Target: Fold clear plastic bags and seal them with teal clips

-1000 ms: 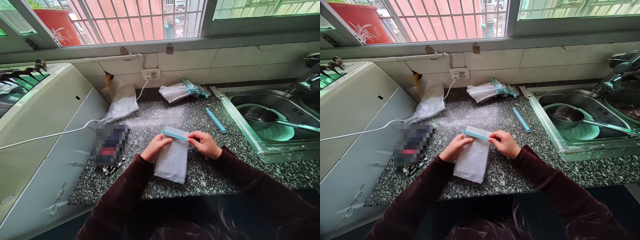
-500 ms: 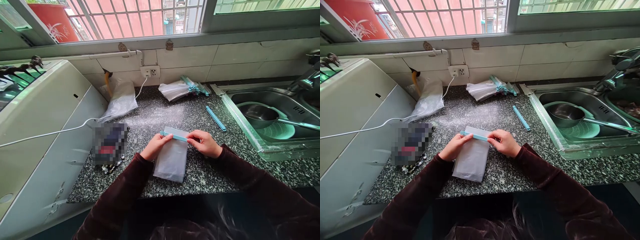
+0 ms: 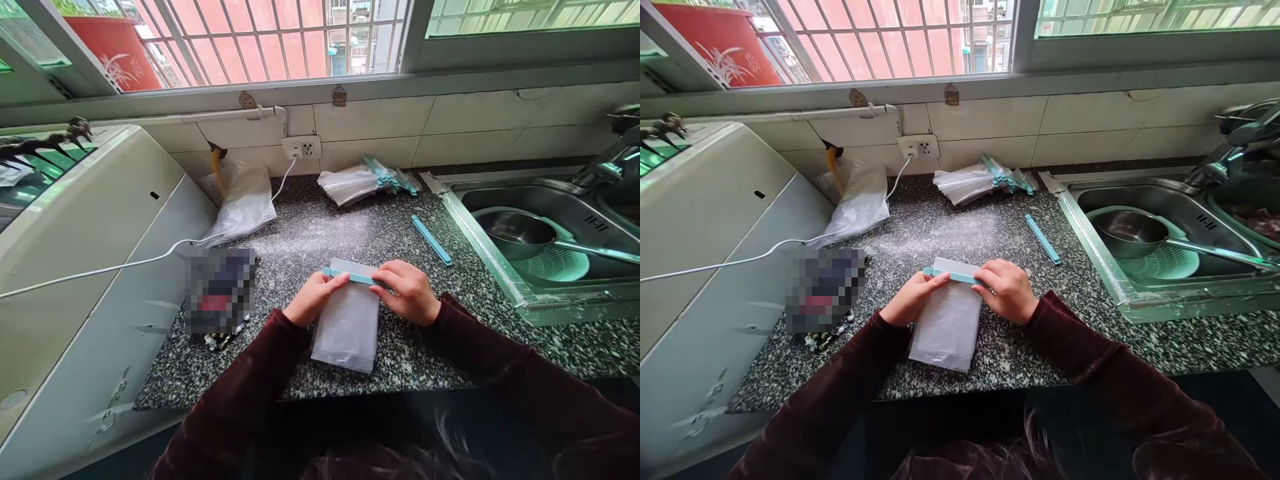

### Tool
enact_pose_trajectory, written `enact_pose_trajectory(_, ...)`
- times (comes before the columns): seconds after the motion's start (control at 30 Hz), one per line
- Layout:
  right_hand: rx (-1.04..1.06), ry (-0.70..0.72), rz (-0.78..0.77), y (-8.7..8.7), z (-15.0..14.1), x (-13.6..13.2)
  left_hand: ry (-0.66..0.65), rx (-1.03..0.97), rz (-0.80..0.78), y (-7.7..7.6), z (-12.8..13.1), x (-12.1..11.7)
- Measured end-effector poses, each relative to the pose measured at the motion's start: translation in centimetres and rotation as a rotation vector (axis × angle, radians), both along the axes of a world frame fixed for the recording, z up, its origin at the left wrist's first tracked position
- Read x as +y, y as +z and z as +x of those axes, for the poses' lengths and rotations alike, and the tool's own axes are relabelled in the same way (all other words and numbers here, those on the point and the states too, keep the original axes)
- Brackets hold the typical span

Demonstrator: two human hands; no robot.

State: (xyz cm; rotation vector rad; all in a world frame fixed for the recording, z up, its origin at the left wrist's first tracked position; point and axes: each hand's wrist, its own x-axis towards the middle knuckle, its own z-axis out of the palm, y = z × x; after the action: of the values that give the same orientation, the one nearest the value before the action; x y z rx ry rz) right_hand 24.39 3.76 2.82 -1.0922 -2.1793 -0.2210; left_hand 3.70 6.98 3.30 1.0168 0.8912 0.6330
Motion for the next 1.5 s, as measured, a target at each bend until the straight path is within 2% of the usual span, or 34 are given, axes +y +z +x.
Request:
enact_pose_trajectory(0.1, 0.025, -0.025, 0.009, 0.1, 0.2, 0.2, -0.029, -0.017, 0.005, 0.1, -0.1, 0.1)
enact_pose_trajectory(0.3, 0.072, -0.039, 0.008, 0.2, 0.5, 0.2, 0.012, -0.032, 0.053, 0.4, -0.3, 0.2)
enact_pose_trajectory(0.5, 0.013, -0.050, -0.054, 0.0, 0.4, 0.1, -0.004, 0.002, 0.089, 0.8, -0.6, 0.3)
enact_pose_trajectory(0.63, -0.007, -0.061, -0.051, 0.0, 0.5, 0.2, -0.006, -0.047, 0.101, 0.5, -0.6, 0.4)
enact_pose_trajectory(0.83, -0.016, -0.042, -0.039, -0.1, 0.5, 0.2, 0.054, -0.129, 0.012, 0.1, -0.2, 0.5)
enact_pose_trajectory(1.13, 0.135, 0.001, -0.037, -0.1, 0.2, 0.3, 0.121, -0.097, 0.134, -0.6, -0.1, 0.7)
enact_pose_trajectory(1.5, 0.170, 0.041, 0.046, -0.3, 0.3, 0.4, 0.206, -0.122, 0.098, -0.9, 0.3, 0.3)
